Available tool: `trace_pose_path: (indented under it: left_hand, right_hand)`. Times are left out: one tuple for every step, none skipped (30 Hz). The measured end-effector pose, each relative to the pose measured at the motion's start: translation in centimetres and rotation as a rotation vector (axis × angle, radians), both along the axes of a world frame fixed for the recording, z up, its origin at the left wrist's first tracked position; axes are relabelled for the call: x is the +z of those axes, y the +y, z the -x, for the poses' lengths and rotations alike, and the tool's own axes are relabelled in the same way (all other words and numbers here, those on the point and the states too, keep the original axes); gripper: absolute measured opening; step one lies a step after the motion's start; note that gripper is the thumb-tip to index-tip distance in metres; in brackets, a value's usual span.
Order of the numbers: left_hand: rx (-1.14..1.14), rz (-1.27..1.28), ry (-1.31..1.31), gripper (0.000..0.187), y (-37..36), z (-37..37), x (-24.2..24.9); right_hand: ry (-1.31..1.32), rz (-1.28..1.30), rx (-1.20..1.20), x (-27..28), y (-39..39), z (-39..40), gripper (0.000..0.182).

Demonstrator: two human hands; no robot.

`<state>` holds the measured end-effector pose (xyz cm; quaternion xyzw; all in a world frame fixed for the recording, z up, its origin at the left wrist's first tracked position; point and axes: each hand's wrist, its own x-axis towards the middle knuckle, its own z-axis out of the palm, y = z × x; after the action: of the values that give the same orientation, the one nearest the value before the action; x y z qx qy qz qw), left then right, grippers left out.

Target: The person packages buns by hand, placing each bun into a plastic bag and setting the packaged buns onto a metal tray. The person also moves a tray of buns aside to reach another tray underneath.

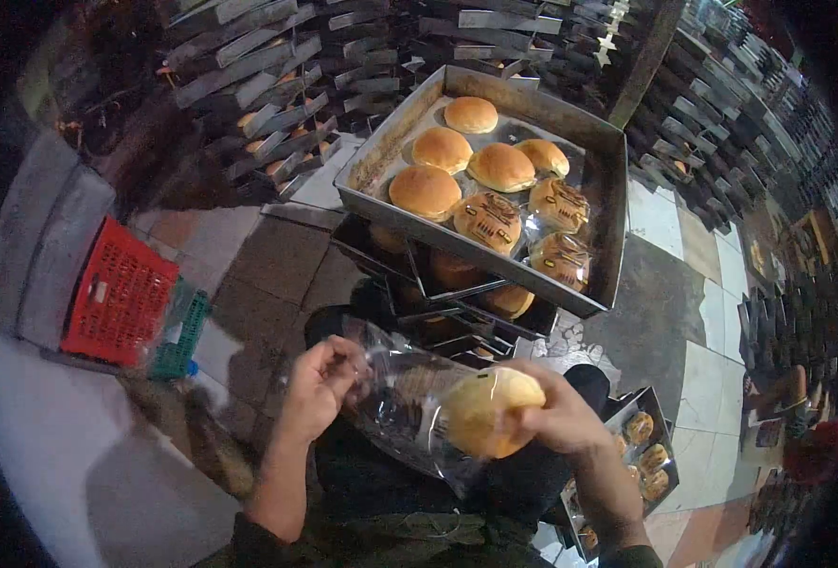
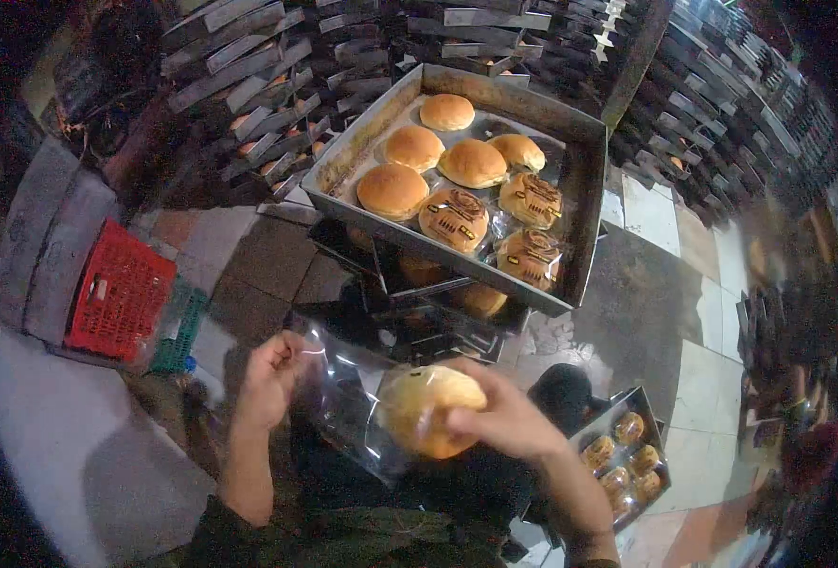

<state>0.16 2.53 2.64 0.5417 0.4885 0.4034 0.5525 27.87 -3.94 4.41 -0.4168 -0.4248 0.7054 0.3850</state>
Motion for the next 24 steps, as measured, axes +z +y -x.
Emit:
trace_pose_path:
  left_hand:
    - [0.072, -0.035, 0.019, 0.004, 0.2, 0.0, -0.1]
    - [0.073, -0.034, 0.016, 0.004, 0.4, 0.2, -0.2]
    - [0.133, -0.021, 0.053, 0.004, 0.7, 0.5, -0.2]
    - [0.193, -0.005, 0.093, 0.004, 0.7, 0.7, -0.4]
    - [0.197, 0.002, 0.095, 0.004, 0.7, 1.0, -0.6]
    - [0.190, -0.053, 0.117, 0.004, 0.6, 1.2, -0.9]
    - [0.183, -0.111, 0.138, 0.005, 0.7, 1.3, -1.2]
    - [0.178, -0.172, 0.158, 0.005, 0.7, 1.4, -1.4]
    - [0.183, -0.174, 0.159, 0.005, 0.6, 1.4, -1.6]
    - [0.201, -0.085, 0.099, 0.005, 0.5, 1.4, -1.8]
    - [0.219, 0.005, 0.041, 0.005, 0.3, 1.3, -2.0]
    - [0.224, 0.004, 0.044, 0.005, 0.3, 1.2, -2.4]
    - [0.217, 0.012, -0.030, 0.005, 0.3, 1.0, -2.8]
    - [0.208, 0.018, -0.105, 0.005, 0.3, 1.0, -3.0]
    - [0.211, 0.014, -0.104, 0.005, 0.3, 0.9, -2.8]
    - [0.205, 0.040, -0.169, 0.006, 0.3, 0.8, -2.5]
    - [0.193, 0.066, -0.232, 0.006, 0.3, 0.7, -2.1]
    - [0.188, 0.065, -0.232, 0.006, 0.3, 0.4, -1.8]
    - [0.179, 0.002, -0.204, 0.007, 0.2, 0.0, -1.6]
    - [0.169, -0.060, -0.176, 0.007, 0.2, -0.3, -1.5]
    - [0.163, -0.062, -0.178, 0.007, 0.3, -0.5, -1.6]
    - [0.176, -0.073, -0.175, 0.008, 0.4, -0.5, -1.9]
    - [0.191, -0.082, -0.171, 0.008, 0.5, -0.5, -2.0]
    - [0.192, -0.081, -0.171, 0.008, 0.3, -0.6, -1.7]
  right_hand:
    - [-0.055, 0.013, 0.020, 0.5, 0.0, 0.4, 0.069]
    - [-0.058, 0.014, 0.021, 0.2, 0.1, 0.5, 0.069]
    - [-0.022, 0.042, -0.005, -0.4, 0.1, 0.4, 0.070]
    - [0.014, 0.071, -0.030, -0.9, 0.2, 0.4, 0.070]
    - [0.016, 0.078, -0.026, -1.2, 0.4, 0.3, 0.070]
    - [0.166, 0.152, -0.045, -1.4, 0.5, 0.2, 0.072]
    - [0.316, 0.223, -0.063, -1.4, 0.8, 0.1, 0.074]
    - [0.316, 0.222, -0.059, -1.1, 0.9, 0.3, 0.074]
    - [0.405, 0.206, -0.113, -0.5, 1.0, 0.5, 0.075]
    - [0.494, 0.189, -0.166, -0.2, 1.1, 0.6, 0.076]
    - [0.475, 0.139, -0.179, -0.8, 0.9, 0.4, 0.070]
    - [0.479, 0.139, -0.173, -1.0, 0.7, 0.4, 0.070]
    - [0.479, 0.100, -0.157, -1.0, 0.6, 0.3, 0.067]
    - [0.479, 0.060, -0.141, -1.2, 0.4, 0.2, 0.064]
    - [0.497, 0.062, -0.154, -1.5, 0.3, -0.1, 0.057]
    - [0.500, 0.061, -0.154, -1.6, 0.2, -0.6, 0.057]
    - [0.455, 0.051, -0.134, -1.6, 0.0, -1.2, 0.056]
    - [0.408, 0.039, -0.115, -1.6, 0.0, -1.6, 0.054]
    - [0.407, 0.039, -0.122, -1.5, 0.0, -1.8, 0.054]
    - [0.413, 0.061, -0.122, -1.4, 0.0, -1.8, 0.057]
    - [0.418, 0.081, -0.120, -1.3, 0.1, -1.9, 0.061]
    - [0.416, 0.077, -0.121, -1.1, 0.1, -1.9, 0.061]
    - [0.437, 0.057, -0.138, -0.9, 0.1, -1.9, 0.059]
    - [0.459, 0.040, -0.156, -0.8, 0.1, -1.7, 0.057]
